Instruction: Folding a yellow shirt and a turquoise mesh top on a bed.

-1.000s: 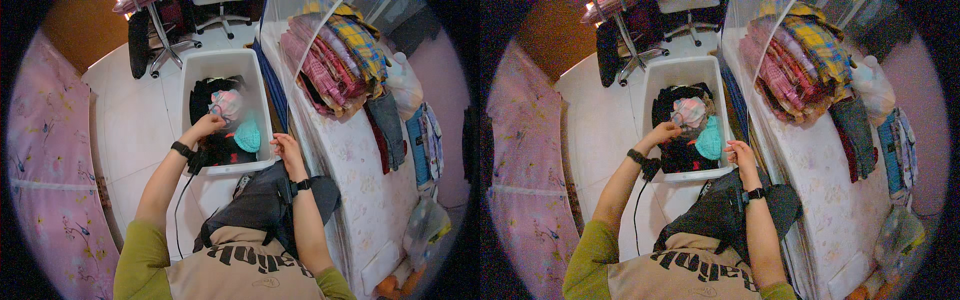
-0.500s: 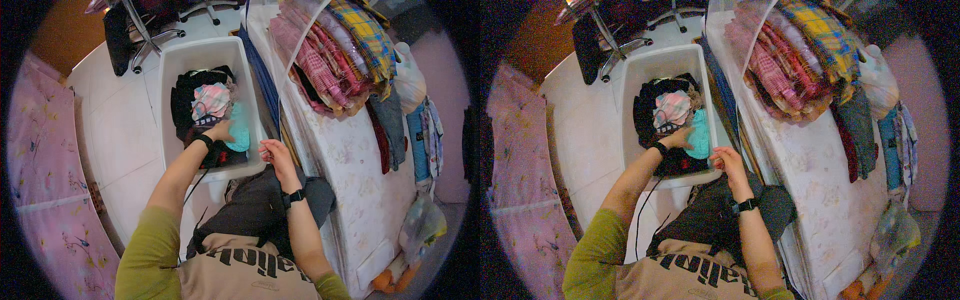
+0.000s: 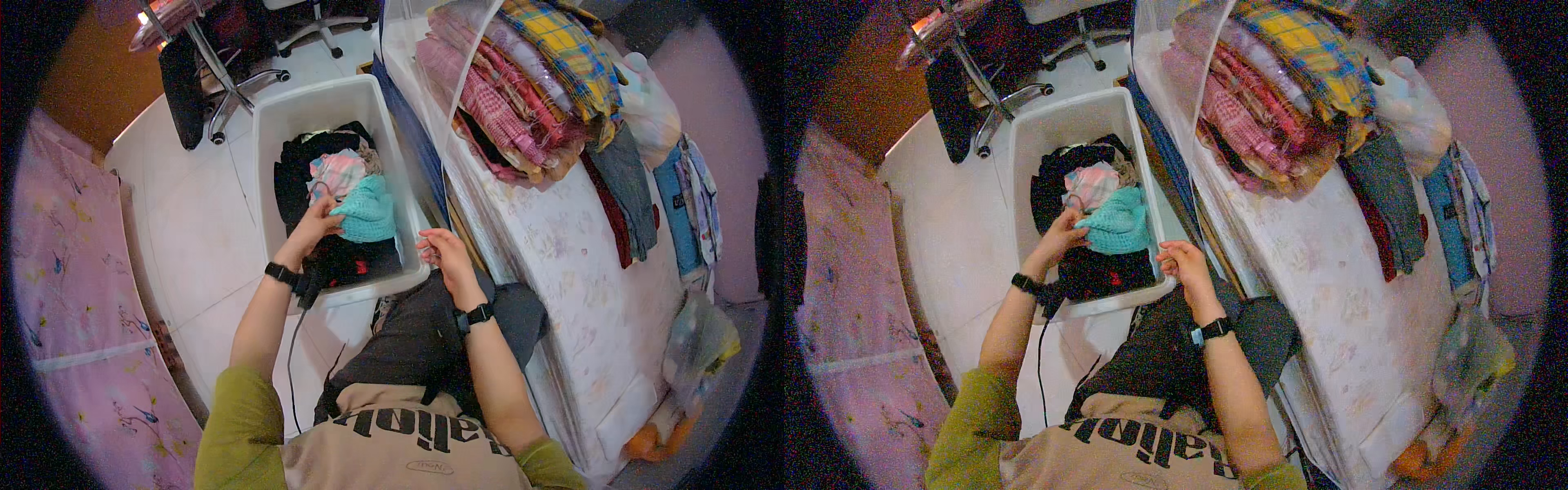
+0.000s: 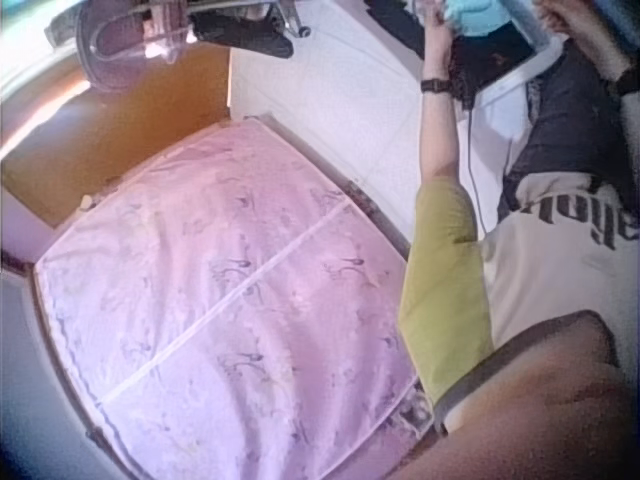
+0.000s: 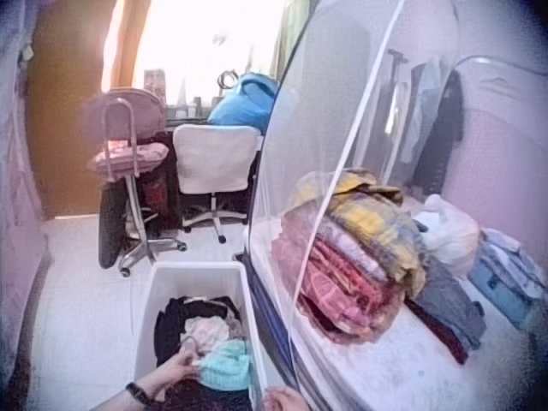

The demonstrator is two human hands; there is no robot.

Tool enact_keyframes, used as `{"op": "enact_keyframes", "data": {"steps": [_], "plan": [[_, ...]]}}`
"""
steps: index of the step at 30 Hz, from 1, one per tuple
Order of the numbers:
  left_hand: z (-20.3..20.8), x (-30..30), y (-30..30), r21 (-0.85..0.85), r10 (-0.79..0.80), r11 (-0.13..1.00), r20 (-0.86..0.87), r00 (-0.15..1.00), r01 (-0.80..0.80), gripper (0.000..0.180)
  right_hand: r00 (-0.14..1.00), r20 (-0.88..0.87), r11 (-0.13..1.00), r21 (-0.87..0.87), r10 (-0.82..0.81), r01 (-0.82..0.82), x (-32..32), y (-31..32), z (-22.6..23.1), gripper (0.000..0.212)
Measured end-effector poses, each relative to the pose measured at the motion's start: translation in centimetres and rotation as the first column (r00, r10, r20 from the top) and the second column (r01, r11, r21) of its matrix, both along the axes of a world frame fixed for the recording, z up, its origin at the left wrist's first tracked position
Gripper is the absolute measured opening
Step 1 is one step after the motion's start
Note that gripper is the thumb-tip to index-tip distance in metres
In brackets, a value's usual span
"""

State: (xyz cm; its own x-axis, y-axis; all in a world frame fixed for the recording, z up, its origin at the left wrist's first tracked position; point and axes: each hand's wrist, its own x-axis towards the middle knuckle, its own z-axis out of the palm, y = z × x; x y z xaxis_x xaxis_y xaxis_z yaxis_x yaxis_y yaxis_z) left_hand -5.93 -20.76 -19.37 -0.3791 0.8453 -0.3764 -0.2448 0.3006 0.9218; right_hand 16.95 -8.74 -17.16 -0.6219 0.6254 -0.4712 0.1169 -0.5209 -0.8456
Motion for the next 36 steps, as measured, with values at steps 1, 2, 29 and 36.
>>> {"op": "enact_keyframes", "data": {"steps": [1,2,29,36], "plan": [[1.0,0.2,-0.8,0.080,0.043,0.996,-0.061,0.997,-0.038,0.013,1.000,-0.009,1.000,0.004,-0.006,0.006,0.0,-0.1,0.0,0.018],[1.4,0.2,-1.7,0.083,0.042,0.996,-0.069,0.997,-0.036,0.013,1.000,-0.028,1.000,0.022,0.008,-0.007,0.0,-0.2,0.1,0.018],[9.6,3.9,-10.2,0.398,0.141,0.905,0.052,0.989,-0.150,0.009,0.861,0.357,0.567,0.649,0.361,-0.507,-3.5,-6.6,3.1,0.030],[6.6,4.0,-11.6,0.153,0.078,0.986,-0.058,0.995,-0.068,0.014,0.920,-0.002,0.746,0.586,0.392,-0.317,0.0,-6.6,10.6,0.034]]}}
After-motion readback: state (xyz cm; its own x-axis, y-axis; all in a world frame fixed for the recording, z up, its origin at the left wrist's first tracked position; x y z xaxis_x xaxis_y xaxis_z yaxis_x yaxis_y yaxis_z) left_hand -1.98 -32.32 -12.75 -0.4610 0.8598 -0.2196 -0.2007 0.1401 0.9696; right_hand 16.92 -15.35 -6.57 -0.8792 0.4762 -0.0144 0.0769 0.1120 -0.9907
